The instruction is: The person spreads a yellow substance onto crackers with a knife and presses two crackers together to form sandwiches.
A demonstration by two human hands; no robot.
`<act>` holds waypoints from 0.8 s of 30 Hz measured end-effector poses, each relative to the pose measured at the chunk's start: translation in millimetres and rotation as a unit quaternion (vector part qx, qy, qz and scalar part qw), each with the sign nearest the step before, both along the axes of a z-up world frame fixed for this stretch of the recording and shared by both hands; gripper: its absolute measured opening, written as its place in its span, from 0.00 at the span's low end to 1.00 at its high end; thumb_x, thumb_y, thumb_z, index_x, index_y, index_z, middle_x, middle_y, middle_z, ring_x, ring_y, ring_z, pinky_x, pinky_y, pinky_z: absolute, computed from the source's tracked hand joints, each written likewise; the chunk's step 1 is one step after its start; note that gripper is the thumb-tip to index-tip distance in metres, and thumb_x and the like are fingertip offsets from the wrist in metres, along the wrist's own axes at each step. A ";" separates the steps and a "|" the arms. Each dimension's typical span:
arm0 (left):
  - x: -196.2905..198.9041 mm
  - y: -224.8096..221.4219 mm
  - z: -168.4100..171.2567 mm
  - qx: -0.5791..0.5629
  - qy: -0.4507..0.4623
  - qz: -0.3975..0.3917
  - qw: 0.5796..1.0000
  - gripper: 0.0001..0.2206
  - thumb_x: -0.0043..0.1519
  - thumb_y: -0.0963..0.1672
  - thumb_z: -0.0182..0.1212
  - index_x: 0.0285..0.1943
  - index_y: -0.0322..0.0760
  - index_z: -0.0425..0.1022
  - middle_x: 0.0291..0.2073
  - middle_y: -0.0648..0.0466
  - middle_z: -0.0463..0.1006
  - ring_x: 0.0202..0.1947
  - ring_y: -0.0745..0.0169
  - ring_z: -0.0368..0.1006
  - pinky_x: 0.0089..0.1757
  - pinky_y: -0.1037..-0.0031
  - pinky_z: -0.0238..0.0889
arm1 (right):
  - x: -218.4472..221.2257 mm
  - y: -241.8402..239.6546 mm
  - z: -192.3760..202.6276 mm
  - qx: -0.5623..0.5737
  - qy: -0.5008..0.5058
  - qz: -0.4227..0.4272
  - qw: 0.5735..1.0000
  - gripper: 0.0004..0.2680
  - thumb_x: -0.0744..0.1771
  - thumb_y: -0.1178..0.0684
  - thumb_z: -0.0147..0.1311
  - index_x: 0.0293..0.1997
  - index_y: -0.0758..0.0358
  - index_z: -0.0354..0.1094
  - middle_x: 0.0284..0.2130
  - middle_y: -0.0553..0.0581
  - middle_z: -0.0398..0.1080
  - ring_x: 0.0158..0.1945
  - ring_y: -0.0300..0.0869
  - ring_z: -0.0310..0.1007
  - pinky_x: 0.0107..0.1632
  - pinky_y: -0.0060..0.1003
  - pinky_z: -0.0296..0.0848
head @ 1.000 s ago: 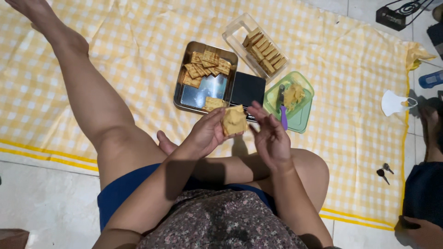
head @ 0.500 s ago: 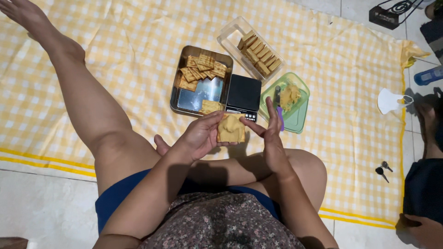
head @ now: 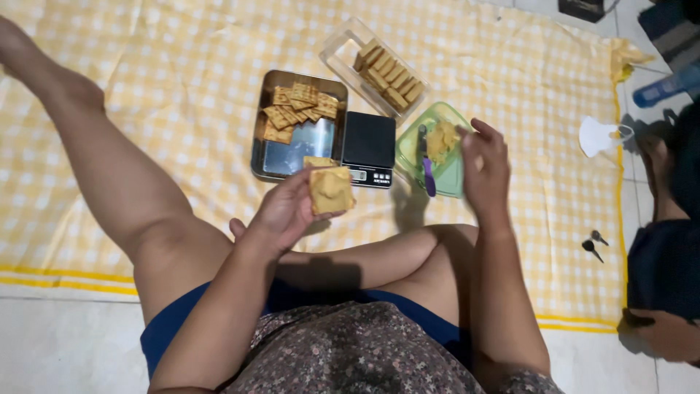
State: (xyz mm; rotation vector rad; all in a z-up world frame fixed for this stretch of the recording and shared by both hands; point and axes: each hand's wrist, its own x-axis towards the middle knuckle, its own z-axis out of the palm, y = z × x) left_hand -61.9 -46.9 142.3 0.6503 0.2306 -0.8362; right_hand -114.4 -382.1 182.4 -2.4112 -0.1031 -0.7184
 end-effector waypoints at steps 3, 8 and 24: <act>6.7 6.7 -7.1 0.007 -0.001 0.023 1.000 0.21 0.66 0.54 0.52 0.60 0.39 0.69 0.53 0.42 0.80 0.49 0.47 0.79 0.47 0.46 0.74 | 25.4 -60.9 -58.4 0.118 0.170 -0.207 0.956 0.10 0.72 0.40 0.53 0.53 0.48 0.78 0.44 0.47 0.74 0.52 0.44 0.75 0.57 0.45 0.68; 19.6 15.7 -20.7 0.020 0.015 0.056 0.998 0.22 0.65 0.54 0.53 0.59 0.38 0.72 0.52 0.44 0.81 0.49 0.48 0.79 0.47 0.49 0.74 | 67.2 -81.4 -195.9 -0.066 0.403 -0.259 0.876 0.20 0.66 0.36 0.56 0.62 0.49 0.70 0.50 0.62 0.76 0.56 0.60 0.74 0.56 0.55 0.71; 22.2 1.9 -33.0 0.056 0.059 0.039 0.996 0.22 0.65 0.54 0.54 0.59 0.37 0.72 0.53 0.44 0.80 0.51 0.48 0.78 0.48 0.51 0.74 | 71.1 -78.1 -133.9 -0.090 0.429 -0.308 0.844 0.10 0.66 0.58 0.47 0.45 0.71 0.76 0.35 0.71 0.75 0.48 0.70 0.76 0.48 0.65 0.75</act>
